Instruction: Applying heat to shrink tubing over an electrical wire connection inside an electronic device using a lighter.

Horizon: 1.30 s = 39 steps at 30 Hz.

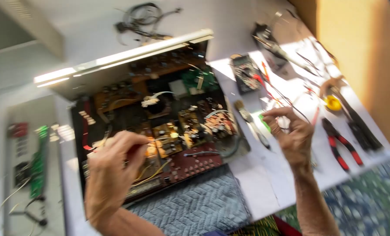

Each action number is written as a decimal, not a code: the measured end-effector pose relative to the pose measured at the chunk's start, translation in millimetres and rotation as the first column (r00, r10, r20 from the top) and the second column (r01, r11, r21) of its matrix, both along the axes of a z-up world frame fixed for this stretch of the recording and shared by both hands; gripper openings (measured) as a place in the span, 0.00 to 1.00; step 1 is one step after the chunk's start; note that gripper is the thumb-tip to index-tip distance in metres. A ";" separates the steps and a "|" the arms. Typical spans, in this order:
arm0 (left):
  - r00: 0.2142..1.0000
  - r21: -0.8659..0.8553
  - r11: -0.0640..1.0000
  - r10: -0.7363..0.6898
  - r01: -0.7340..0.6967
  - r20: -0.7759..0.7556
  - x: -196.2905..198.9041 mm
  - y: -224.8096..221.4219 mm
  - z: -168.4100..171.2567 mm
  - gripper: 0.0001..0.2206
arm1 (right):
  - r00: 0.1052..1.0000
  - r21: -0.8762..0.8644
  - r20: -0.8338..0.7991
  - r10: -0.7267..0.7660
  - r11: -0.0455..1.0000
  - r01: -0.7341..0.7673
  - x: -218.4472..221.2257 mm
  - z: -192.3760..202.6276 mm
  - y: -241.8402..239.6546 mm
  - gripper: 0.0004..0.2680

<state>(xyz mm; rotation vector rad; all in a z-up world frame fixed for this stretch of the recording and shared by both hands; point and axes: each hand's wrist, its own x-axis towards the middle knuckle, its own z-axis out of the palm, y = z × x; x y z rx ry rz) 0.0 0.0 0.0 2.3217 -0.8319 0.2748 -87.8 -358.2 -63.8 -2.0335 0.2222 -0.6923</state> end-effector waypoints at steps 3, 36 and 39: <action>0.999 0.006 0.999 0.050 -0.050 0.015 -3.7 -2.9 4.0 0.01 | 0.953 -0.111 -0.014 -0.302 0.948 0.299 -38.5 -11.4 -66.8 0.02; 0.746 0.357 0.904 0.404 -0.235 -0.530 85.5 90.4 -113.2 0.17 | 0.981 -0.489 -0.133 -0.138 0.871 0.056 -89.4 -104.6 -129.8 0.03; 0.613 0.456 0.875 0.451 -0.162 -0.649 111.8 106.3 -120.2 0.26 | 0.981 -0.496 -0.154 -0.114 0.868 0.023 -66.1 -101.6 -120.2 0.04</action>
